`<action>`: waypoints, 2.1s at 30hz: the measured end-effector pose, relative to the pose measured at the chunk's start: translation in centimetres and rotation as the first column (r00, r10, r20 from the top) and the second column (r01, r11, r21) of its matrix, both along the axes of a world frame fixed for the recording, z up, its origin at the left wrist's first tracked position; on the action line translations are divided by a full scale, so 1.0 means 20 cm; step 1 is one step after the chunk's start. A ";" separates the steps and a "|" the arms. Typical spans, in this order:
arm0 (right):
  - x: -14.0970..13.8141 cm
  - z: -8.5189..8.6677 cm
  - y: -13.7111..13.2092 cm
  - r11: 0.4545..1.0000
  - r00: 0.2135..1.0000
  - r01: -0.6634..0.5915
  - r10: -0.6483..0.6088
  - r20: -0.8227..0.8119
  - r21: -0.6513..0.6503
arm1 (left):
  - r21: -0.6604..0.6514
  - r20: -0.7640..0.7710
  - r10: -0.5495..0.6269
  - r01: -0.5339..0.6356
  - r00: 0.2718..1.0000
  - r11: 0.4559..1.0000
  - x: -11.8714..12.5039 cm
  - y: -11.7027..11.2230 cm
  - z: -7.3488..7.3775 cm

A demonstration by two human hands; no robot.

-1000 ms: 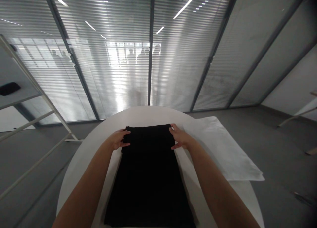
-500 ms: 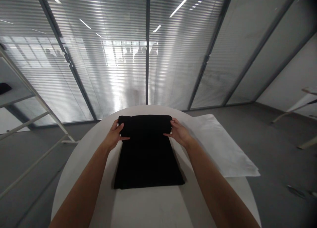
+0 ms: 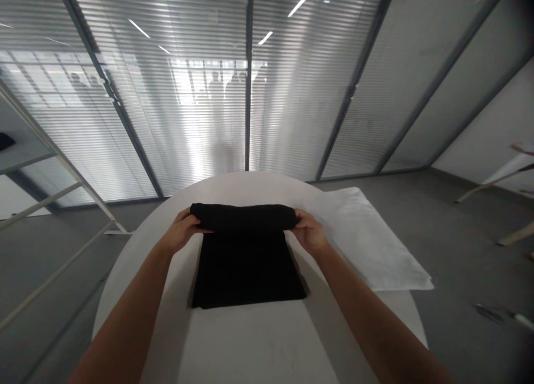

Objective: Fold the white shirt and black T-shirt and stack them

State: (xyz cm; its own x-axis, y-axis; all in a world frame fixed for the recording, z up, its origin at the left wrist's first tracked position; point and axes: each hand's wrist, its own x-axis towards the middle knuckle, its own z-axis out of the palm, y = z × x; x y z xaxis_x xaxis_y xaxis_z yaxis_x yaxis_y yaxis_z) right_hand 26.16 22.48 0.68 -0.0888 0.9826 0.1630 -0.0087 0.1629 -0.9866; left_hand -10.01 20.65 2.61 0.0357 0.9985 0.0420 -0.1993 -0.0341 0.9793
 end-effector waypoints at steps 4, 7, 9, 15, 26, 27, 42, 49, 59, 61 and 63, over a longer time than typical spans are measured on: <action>0.03 -0.05 -0.13 0.998 0.975 -0.024 0.011 0.224 0.055 | 0.084 -0.100 -0.111 0.120 0.989 0.989 -0.03 -0.12 -0.01; 0.04 -0.06 -0.23 0.989 0.965 -0.114 0.087 0.246 0.098 | 0.186 -0.253 -0.205 0.255 0.946 0.949 -0.05 -0.23 -0.01; 0.04 -0.05 -0.28 0.976 0.962 -0.187 0.160 0.223 0.109 | 0.205 -0.363 -0.242 0.331 0.900 0.921 -0.07 -0.29 -0.02; 0.09 -0.02 -0.34 0.914 0.912 -0.374 0.332 0.242 0.154 | 0.208 -0.563 -0.278 0.459 0.778 0.864 -0.10 -0.42 -0.07; -0.08 0.00 -0.23 0.965 0.661 0.256 -0.131 0.738 -0.058 | -0.126 -0.762 0.007 -0.158 0.647 0.979 -0.01 -0.33 -0.01; -0.10 0.00 -0.20 0.964 0.615 0.256 -0.102 0.782 -0.076 | -0.162 -0.834 0.006 -0.254 0.552 0.954 0.03 -0.29 -0.02; -0.04 -0.04 -0.13 0.943 0.421 0.326 -0.205 0.884 0.063 | -0.018 -0.982 0.031 -0.257 0.186 0.966 0.05 -0.32 -0.12; -0.07 0.13 -0.30 0.932 0.388 0.313 -0.301 0.871 0.183 | 0.156 -0.980 0.183 -0.277 0.073 0.948 0.06 -0.38 -0.08; -0.21 -0.06 -0.42 0.976 0.308 -0.178 -0.067 0.949 0.127 | 0.174 -0.983 0.161 0.173 0.086 0.969 0.29 -0.48 -0.16; -0.17 -0.08 -0.42 0.978 0.291 -0.169 -0.066 0.954 0.120 | 0.161 -0.985 0.151 0.138 0.080 0.977 0.28 -0.52 -0.19; -0.13 -0.09 -0.43 0.979 0.276 -0.168 -0.065 0.959 0.115 | 0.170 -0.985 0.166 0.088 0.052 0.981 0.28 -0.57 -0.19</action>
